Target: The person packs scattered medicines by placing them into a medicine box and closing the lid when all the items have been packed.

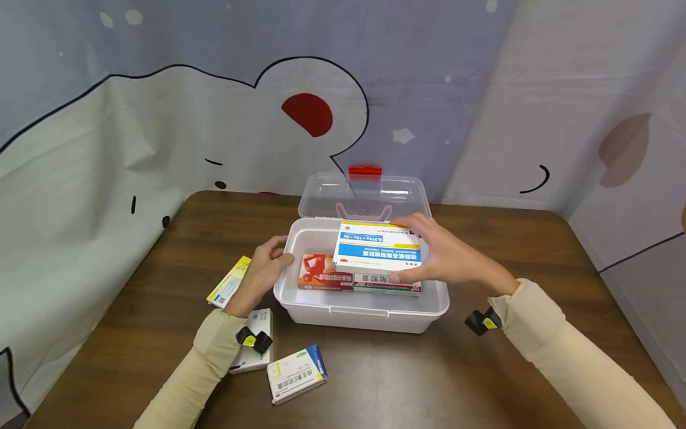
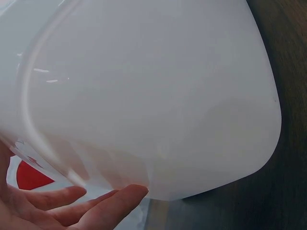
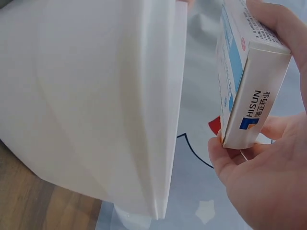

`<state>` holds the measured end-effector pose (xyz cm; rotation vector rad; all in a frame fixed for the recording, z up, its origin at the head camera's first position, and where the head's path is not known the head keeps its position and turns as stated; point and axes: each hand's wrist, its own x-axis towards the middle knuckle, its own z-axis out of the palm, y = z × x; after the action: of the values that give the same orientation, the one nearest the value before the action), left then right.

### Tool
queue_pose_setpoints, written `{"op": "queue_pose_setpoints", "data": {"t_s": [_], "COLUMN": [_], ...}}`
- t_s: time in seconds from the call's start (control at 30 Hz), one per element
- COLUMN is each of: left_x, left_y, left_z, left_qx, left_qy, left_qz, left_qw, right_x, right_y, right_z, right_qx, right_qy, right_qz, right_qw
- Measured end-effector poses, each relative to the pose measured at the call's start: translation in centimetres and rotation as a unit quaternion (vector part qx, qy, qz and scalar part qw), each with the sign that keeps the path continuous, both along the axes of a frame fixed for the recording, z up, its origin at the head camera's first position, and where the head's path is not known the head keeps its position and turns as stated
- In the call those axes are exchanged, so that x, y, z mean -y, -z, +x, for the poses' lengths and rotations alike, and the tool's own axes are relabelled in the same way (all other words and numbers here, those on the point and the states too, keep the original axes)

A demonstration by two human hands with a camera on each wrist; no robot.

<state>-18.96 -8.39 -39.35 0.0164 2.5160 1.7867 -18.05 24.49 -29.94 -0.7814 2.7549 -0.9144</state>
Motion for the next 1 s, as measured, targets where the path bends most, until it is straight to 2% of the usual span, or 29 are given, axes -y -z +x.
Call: {"op": "queue_pose_setpoints", "data": {"t_s": [0.23, 0.47, 0.73, 1.0], "left_x": [-0.2, -0.2, -0.1, 0.0], "left_y": [0.0, 0.0, 0.0, 0.0], "left_z": [-0.1, 0.0, 0.0, 0.0], "left_qx": [-0.005, 0.008, 0.02, 0.021], "left_qy": [0.001, 0.001, -0.002, -0.006], "left_qz": [0.011, 0.003, -0.002, -0.002], "left_qw": [0.9999, 1.0, 0.9998, 0.9998], "right_x": [1.2, 2.4, 3.8, 5.1], "right_y": [-0.4, -0.9, -0.7, 0.2], "right_z": [-1.6, -2.6, -3.6, -4.8], "right_qx": [0.009, 0.016, 0.016, 0.005], "right_qy": [-0.011, -0.011, -0.017, -0.052], "right_qz": [-0.003, 0.004, 0.024, 0.025], "right_qw": [0.9999, 0.9998, 0.9994, 0.9983]}}
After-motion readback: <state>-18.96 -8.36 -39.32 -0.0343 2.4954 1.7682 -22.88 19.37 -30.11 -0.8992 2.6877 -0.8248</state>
